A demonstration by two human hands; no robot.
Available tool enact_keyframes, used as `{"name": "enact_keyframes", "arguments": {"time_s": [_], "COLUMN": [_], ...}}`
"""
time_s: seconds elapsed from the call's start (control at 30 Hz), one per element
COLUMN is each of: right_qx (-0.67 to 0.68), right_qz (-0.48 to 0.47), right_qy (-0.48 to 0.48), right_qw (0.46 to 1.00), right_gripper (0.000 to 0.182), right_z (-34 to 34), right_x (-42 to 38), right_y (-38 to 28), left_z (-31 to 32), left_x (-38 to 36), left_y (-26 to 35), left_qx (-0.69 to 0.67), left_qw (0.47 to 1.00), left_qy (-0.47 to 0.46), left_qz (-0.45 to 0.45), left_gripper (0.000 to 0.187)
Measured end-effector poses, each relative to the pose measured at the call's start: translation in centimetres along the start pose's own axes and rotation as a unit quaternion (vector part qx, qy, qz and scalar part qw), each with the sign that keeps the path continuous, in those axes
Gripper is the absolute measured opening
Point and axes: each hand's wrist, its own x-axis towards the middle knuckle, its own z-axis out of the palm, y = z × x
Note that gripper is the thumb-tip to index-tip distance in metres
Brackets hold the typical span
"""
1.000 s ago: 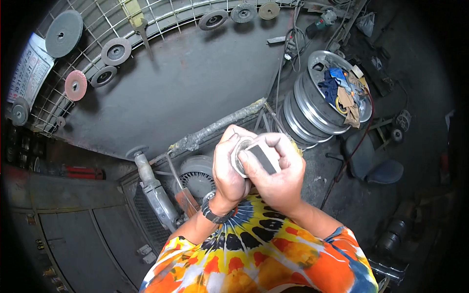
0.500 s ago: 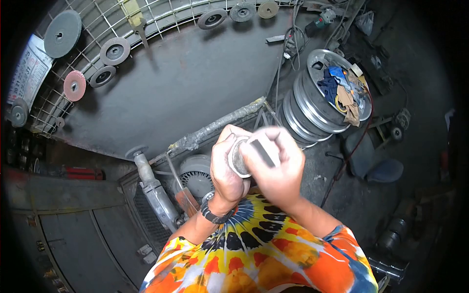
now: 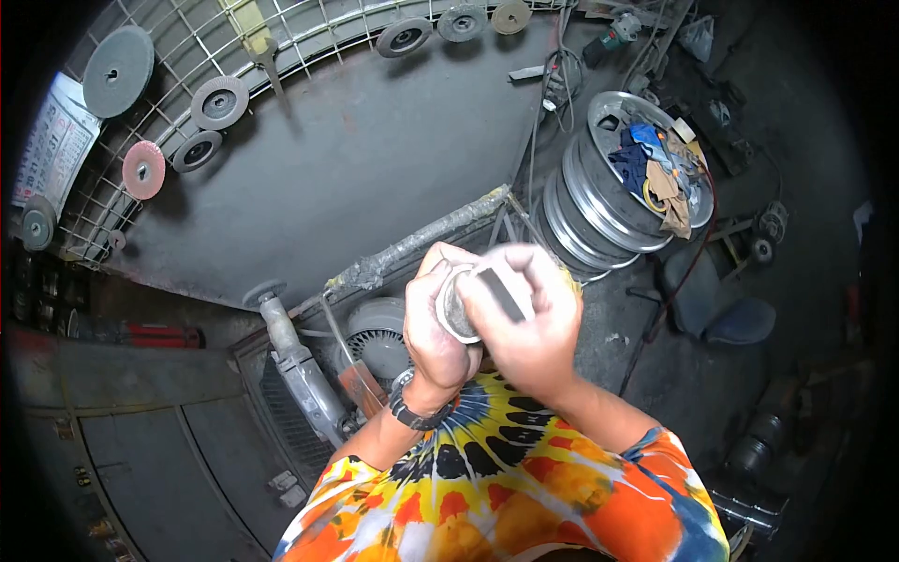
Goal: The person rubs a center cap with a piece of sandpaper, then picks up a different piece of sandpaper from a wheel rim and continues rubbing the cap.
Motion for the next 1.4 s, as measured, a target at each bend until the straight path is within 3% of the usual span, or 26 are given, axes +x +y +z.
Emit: {"name": "enact_keyframes", "arguments": {"time_s": [0.03, 0.07, 0.17, 0.2, 0.27, 0.33, 0.4, 0.57, 0.63, 0.67, 0.73, 0.8, 0.87, 0.93, 1.0, 1.07, 1.13, 1.23, 1.3, 1.4], "right_qx": [-0.044, -0.089, -0.031, -0.029, -0.084, -0.082, -0.017, -0.1, -0.079, -0.078, -0.091, -0.057, -0.03, -0.083, -0.091, -0.045, -0.076, -0.075, -0.046, -0.095], "right_qz": [-0.039, -0.075, -0.024, -0.008, -0.058, -0.06, -0.015, -0.071, -0.043, -0.046, -0.082, -0.03, -0.02, -0.079, -0.077, -0.006, -0.071, -0.069, -0.015, -0.067], "right_qy": [-0.009, -0.019, 0.009, 0.019, -0.005, -0.01, 0.001, -0.013, 0.002, 0.002, -0.006, 0.007, 0.025, -0.012, -0.015, 0.018, 0.004, -0.011, 0.005, -0.013], "right_qw": [0.998, 0.993, 0.999, 0.999, 0.995, 0.995, 1.0, 0.992, 0.996, 0.996, 0.992, 0.998, 0.999, 0.993, 0.993, 0.999, 0.995, 0.995, 0.999, 0.993], "right_gripper": [0.02, 0.02, 0.02, 0.02, 0.017, 0.016, 0.018, 0.017, 0.017, 0.017, 0.015, 0.019, 0.019, 0.017, 0.018, 0.019, 0.018, 0.018, 0.018, 0.019], "right_z": [0.0, 0.0, 0.1, 0.2, 0.0, -0.1, -0.3, -0.4, -0.3, -0.2, -0.2, -0.2, 0.2, -0.1, -0.1, 0.2, 0.2, 0.0, 0.2, 0.2], "right_x": [-0.8, -1.3, -0.2, 0.0, -1.0, -0.8, 0.3, -0.4, 0.1, -0.2, -1.2, -0.1, -0.2, -1.3, -0.8, 0.0, -0.9, -0.6, -0.1, -1.0], "right_y": [0.1, 0.2, 0.6, 0.2, -0.1, 0.1, 0.2, 0.2, 0.2, 0.1, 0.1, 0.6, 0.7, 0.2, 0.5, 0.3, 0.2, 0.4, 0.5, 0.3], "left_z": [0.0, 0.0, 0.3, 0.3, 0.1, 0.3, 0.4, 0.1, -0.1, 0.0, 0.1, 0.2, -0.3, 0.2, 0.4, 0.2, 0.0, 0.0, -0.7, -0.2], "left_x": [0.2, 0.1, 0.0, 0.1, 0.0, -0.1, 0.0, -0.1, 0.0, 0.1, 0.0, 0.0, 0.1, 0.1, 0.1, 0.2, 0.3, 0.2, 0.4, 0.5], "left_y": [0.3, 0.3, -0.1, 0.0, 0.4, 0.4, -0.3, 0.0, -0.5, -0.1, 0.6, -0.1, -0.4, 0.5, 0.1, -0.2, 0.3, 0.1, -0.2, 0.4], "left_qx": [0.083, 0.084, -0.095, -0.095, 0.069, 0.067, -0.078, 0.062, -0.076, -0.075, 0.072, -0.042, -0.037, 0.089, 0.078, -0.058, 0.109, 0.069, -0.011, 0.114], "left_qw": [0.996, 0.996, 0.995, 0.995, 0.998, 0.998, 0.996, 0.998, 0.997, 0.997, 0.997, 0.999, 0.999, 0.996, 0.997, 0.998, 0.994, 0.997, 1.0, 0.993], "left_qy": [0.006, 0.008, 0.024, 0.021, -0.001, 0.004, 0.028, -0.003, 0.011, 0.01, -0.014, 0.001, 0.001, 0.005, 0.01, 0.022, -0.002, 0.018, 0.009, 0.019], "left_qz": [0.017, 0.017, -0.035, -0.035, -0.002, -0.013, -0.035, -0.003, -0.032, -0.03, -0.012, -0.019, -0.023, -0.017, -0.002, -0.029, 0.008, -0.003, -0.017, -0.003], "left_gripper": [0.034, 0.034, 0.035, 0.035, 0.034, 0.033, 0.035, 0.035, 0.036, 0.036, 0.035, 0.035, 0.036, 0.035, 0.035, 0.037, 0.036, 0.037, 0.038, 0.039]}}
